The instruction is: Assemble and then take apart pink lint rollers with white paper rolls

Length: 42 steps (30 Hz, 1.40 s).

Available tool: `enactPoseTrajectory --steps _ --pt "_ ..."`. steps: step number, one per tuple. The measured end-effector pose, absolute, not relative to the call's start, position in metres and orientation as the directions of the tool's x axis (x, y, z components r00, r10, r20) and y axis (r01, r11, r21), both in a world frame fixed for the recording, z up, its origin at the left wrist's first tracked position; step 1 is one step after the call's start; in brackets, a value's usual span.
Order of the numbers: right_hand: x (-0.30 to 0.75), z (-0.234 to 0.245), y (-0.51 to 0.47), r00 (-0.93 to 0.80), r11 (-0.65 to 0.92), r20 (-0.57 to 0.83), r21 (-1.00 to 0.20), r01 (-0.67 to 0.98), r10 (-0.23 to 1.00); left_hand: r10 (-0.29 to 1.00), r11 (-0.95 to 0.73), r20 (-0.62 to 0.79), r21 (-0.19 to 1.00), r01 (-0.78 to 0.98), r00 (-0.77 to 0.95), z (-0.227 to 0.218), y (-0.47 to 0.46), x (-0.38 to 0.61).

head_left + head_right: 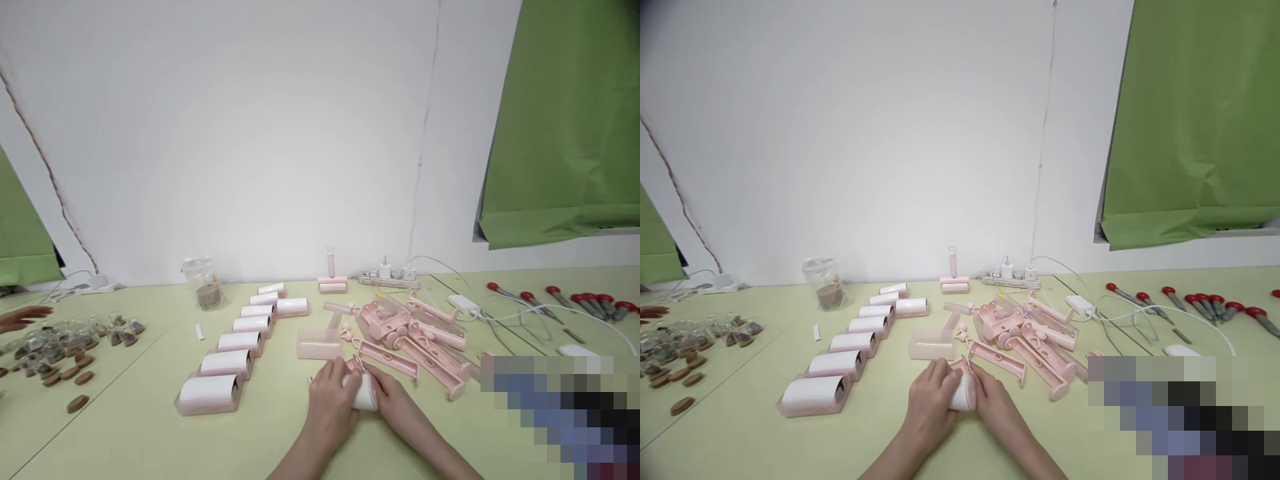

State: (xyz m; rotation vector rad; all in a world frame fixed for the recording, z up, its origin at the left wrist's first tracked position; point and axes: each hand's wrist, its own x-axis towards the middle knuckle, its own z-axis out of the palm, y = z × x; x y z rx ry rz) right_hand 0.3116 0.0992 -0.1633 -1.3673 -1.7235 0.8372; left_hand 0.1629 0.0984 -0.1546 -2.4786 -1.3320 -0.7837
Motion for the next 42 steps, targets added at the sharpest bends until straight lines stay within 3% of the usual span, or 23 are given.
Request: enactPoseTrajectory --steps 6,11,14,18,21,27,34,37,42 --pt "0.328 -0.167 0.098 -0.026 0.059 0.056 -0.740 0.670 0.998 0.630 -0.640 0.591 0.030 0.768 0.503 -0.151 0.102 0.158" --pt "0.346 -0.147 0.089 0.078 -0.108 -0.076 -0.613 0.782 0.994 0.701 -0.540 0.664 0.253 0.803 0.262 -0.120 0.128 0.143" --pt "0.346 -0.121 0.089 0.040 -0.015 0.029 -0.599 0.800 0.999 0.767 -0.423 0.625 0.326 0.846 0.143 -0.107 0.145 0.131" --pt "0.318 -0.092 0.101 -0.169 0.250 0.187 -0.633 0.732 0.968 0.803 -0.360 0.579 0.280 0.890 0.142 -0.108 0.155 0.120" --pt "0.290 -0.087 0.115 -0.248 0.339 0.232 -0.679 0.651 0.941 0.814 -0.320 0.568 0.257 0.912 0.126 -0.115 0.154 0.115" --pt "0.267 -0.096 0.125 -0.300 0.298 0.153 -0.793 0.531 0.942 0.827 -0.273 0.549 0.205 0.940 0.120 -0.119 0.153 0.106" --pt "0.271 -0.106 0.127 -0.221 0.284 0.183 -0.724 0.628 0.958 0.855 -0.279 0.475 0.083 0.957 0.208 -0.115 0.148 0.105" --pt "0.278 -0.111 0.134 -0.150 0.254 0.206 -0.728 0.637 0.967 0.875 -0.281 0.437 0.111 0.953 0.208 -0.113 0.145 0.105" --pt "0.291 -0.088 0.155 -0.092 0.409 0.405 -0.832 0.375 0.910 0.876 -0.295 0.467 0.326 0.898 0.118 -0.106 0.154 0.108"
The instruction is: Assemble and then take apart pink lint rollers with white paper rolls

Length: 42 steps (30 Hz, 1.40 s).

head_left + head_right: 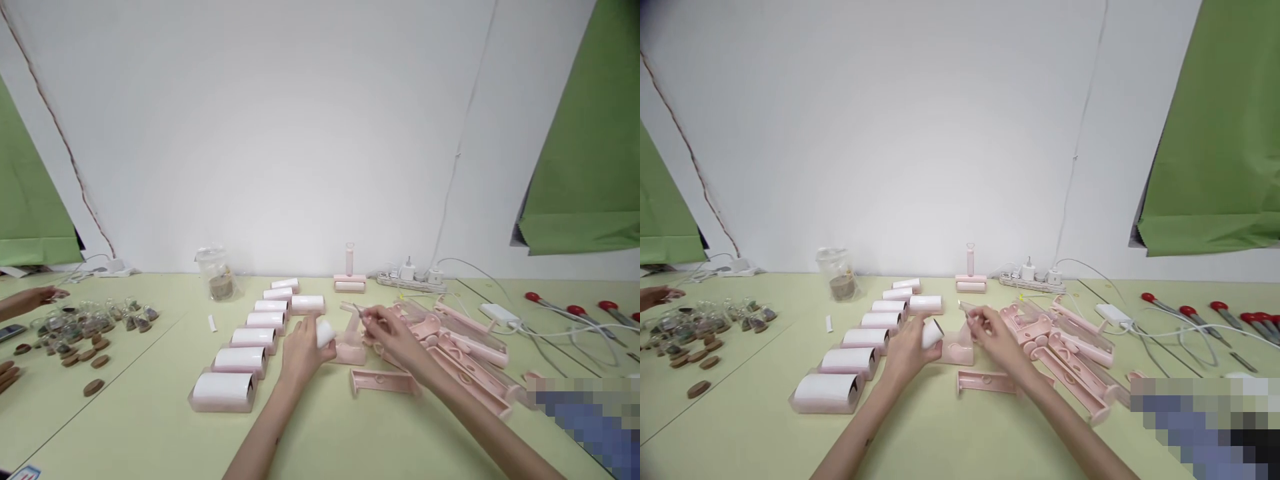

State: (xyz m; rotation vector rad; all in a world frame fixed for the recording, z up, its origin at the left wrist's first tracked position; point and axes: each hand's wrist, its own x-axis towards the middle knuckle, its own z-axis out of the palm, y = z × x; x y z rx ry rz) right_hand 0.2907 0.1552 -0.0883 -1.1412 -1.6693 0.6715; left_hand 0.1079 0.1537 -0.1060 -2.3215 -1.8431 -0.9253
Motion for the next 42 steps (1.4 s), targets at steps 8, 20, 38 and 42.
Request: enactPoseTrajectory --steps 8,20,38,42 --pt "0.281 -0.022 0.166 0.160 0.629 0.642 -0.767 0.126 0.750 0.765 -0.580 0.614 0.524 0.624 0.194 -0.086 0.180 0.121" --pt "0.257 -0.040 0.153 0.215 0.684 0.709 -0.705 0.190 0.671 0.786 -0.509 0.599 0.768 0.389 -0.154 -0.108 0.181 0.104" --pt "0.239 -0.066 0.164 -0.388 0.466 0.280 -0.317 0.826 0.878 0.784 -0.417 0.454 0.890 0.184 -0.423 -0.118 0.181 0.095" --pt "0.243 -0.070 0.186 -0.356 0.394 0.174 -0.315 0.863 0.918 0.793 -0.411 0.454 0.891 0.192 -0.407 -0.120 0.181 0.094"
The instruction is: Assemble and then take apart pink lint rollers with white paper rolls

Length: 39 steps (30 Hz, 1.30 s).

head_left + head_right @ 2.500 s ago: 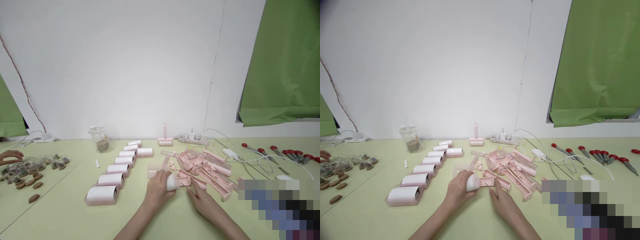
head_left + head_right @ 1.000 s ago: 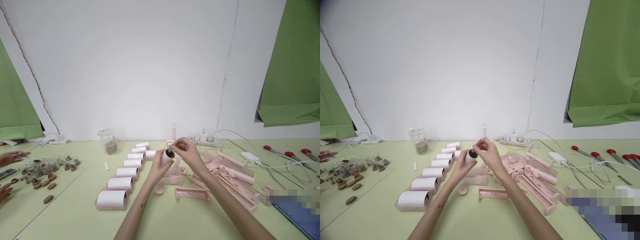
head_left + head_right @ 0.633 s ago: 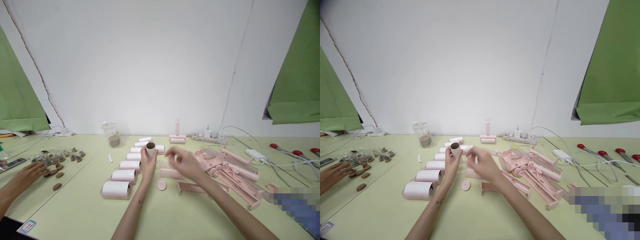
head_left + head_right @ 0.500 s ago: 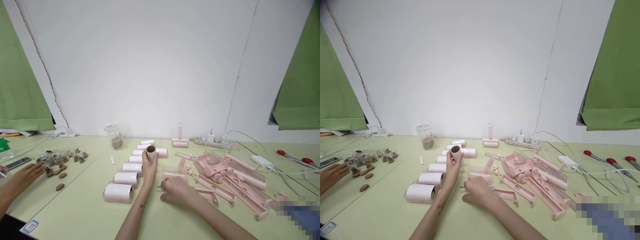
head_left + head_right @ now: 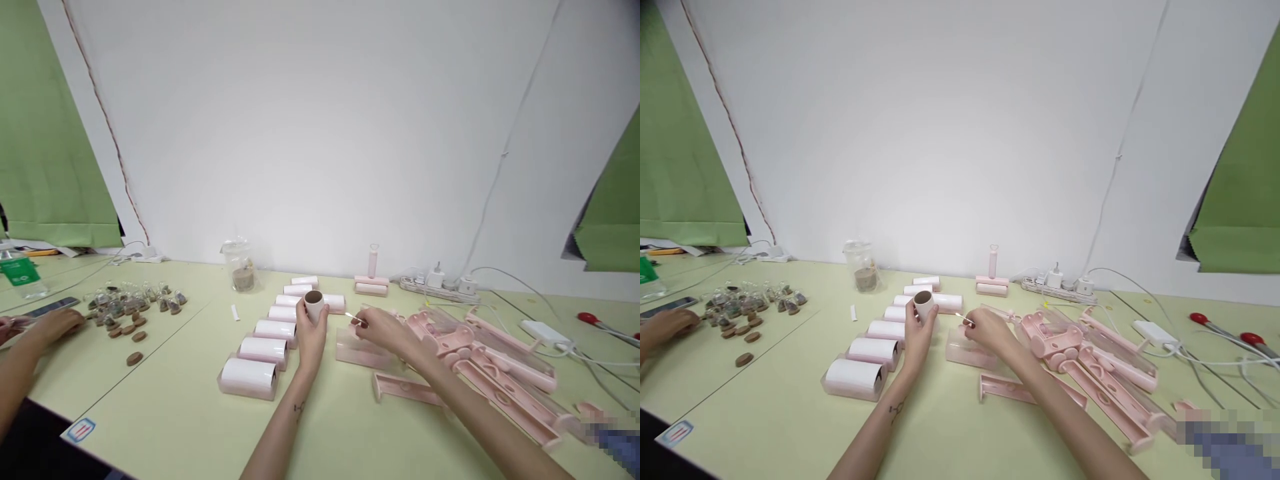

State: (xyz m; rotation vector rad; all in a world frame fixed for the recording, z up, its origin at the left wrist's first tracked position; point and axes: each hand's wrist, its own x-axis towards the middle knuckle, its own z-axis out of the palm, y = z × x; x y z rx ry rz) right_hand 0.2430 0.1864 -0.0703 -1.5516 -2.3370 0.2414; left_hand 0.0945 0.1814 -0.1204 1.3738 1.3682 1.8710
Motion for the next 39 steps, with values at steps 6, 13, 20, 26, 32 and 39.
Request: enactPoseTrajectory --steps 6,13,20,26,32,39 --pt "0.238 -0.093 0.192 -0.344 0.362 0.115 -0.323 0.874 0.932 0.804 -0.411 0.464 0.886 0.215 -0.373 -0.117 0.179 0.098" --pt "0.250 -0.087 0.182 -0.365 0.374 0.097 -0.366 0.852 0.926 0.815 -0.463 0.517 0.852 0.245 -0.260 -0.114 0.172 0.102" --pt "0.301 -0.072 0.159 -0.207 0.331 0.294 -0.476 0.815 0.933 0.690 -0.692 0.617 0.407 0.597 0.379 -0.099 0.170 0.115" --pt "0.341 -0.078 0.123 -0.124 0.356 0.407 -0.564 0.746 0.905 0.689 -0.715 0.318 0.152 0.682 0.651 -0.104 0.177 0.127" --pt "0.334 -0.086 0.118 -0.229 0.394 0.351 -0.528 0.753 0.908 0.701 -0.710 0.312 0.217 0.670 0.641 -0.109 0.170 0.129" --pt "0.307 -0.081 0.157 -0.375 0.434 0.218 -0.426 0.794 0.901 0.853 -0.511 0.395 0.501 0.698 0.340 -0.135 0.172 0.103"
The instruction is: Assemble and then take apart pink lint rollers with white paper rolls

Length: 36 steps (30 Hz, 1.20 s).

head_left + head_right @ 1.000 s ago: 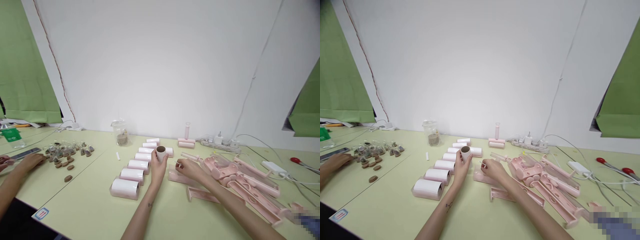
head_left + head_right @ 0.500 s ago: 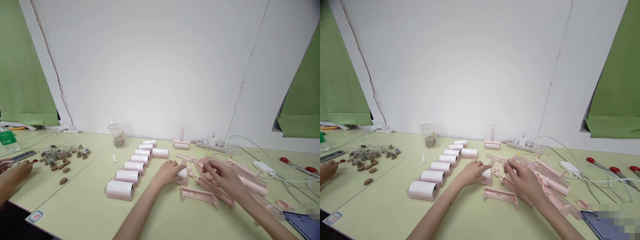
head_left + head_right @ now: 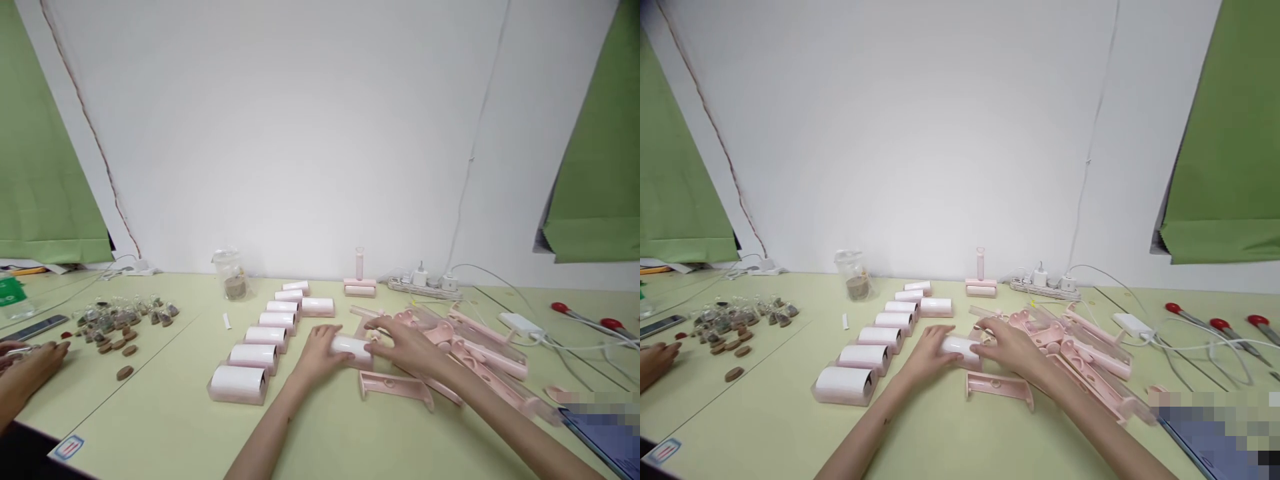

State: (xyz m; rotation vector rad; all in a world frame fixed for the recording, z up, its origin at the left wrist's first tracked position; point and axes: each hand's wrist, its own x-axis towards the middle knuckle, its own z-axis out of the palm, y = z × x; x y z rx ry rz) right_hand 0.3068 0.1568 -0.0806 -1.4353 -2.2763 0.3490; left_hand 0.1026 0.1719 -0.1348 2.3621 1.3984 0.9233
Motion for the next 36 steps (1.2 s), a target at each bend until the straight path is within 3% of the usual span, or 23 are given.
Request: enactPoseTrajectory --steps 3,7,11,14,18,20,23,26,29,33,36 --pt "0.287 -0.088 0.181 -0.470 0.485 0.139 -0.387 0.784 0.871 0.871 -0.474 0.404 0.543 0.693 0.279 -0.142 0.174 0.092" --pt "0.252 -0.097 0.212 -0.521 0.552 0.190 -0.370 0.747 0.832 0.828 -0.455 0.551 0.562 0.691 0.098 -0.140 0.166 0.087" --pt "0.234 -0.098 0.238 -0.504 0.578 0.283 -0.392 0.716 0.816 0.827 -0.484 0.538 0.534 0.693 0.163 -0.140 0.147 0.088" --pt "0.245 -0.094 0.263 -0.403 0.536 0.362 -0.441 0.720 0.840 0.842 -0.516 0.426 0.461 0.722 0.330 -0.147 0.139 0.086" --pt "0.280 -0.087 0.310 -0.084 0.313 0.421 -0.513 0.799 0.903 0.846 -0.533 0.257 0.369 0.761 0.468 -0.160 0.148 0.081" --pt "0.295 -0.086 0.331 0.046 0.206 0.414 -0.542 0.814 0.909 0.847 -0.531 0.218 0.327 0.782 0.485 -0.169 0.157 0.082" --pt "0.307 -0.089 0.353 0.077 0.149 0.354 -0.569 0.809 0.932 0.832 -0.555 0.213 0.301 0.775 0.513 -0.182 0.165 0.089" --pt "0.308 -0.088 0.359 0.026 0.171 0.317 -0.578 0.798 0.948 0.839 -0.539 0.148 0.361 0.761 0.524 -0.187 0.163 0.100" --pt "0.308 -0.078 0.348 0.011 0.234 0.381 -0.591 0.772 0.925 0.851 -0.502 0.103 0.443 0.743 0.514 -0.179 0.153 0.105" --pt "0.313 -0.060 0.299 -0.067 0.401 0.486 -0.629 0.666 0.872 0.866 -0.490 0.282 0.642 0.590 0.412 -0.149 0.134 0.102" --pt "0.319 -0.052 0.238 -0.170 0.499 0.497 -0.663 0.558 0.851 0.866 -0.498 0.458 0.769 0.400 0.199 -0.120 0.128 0.105"
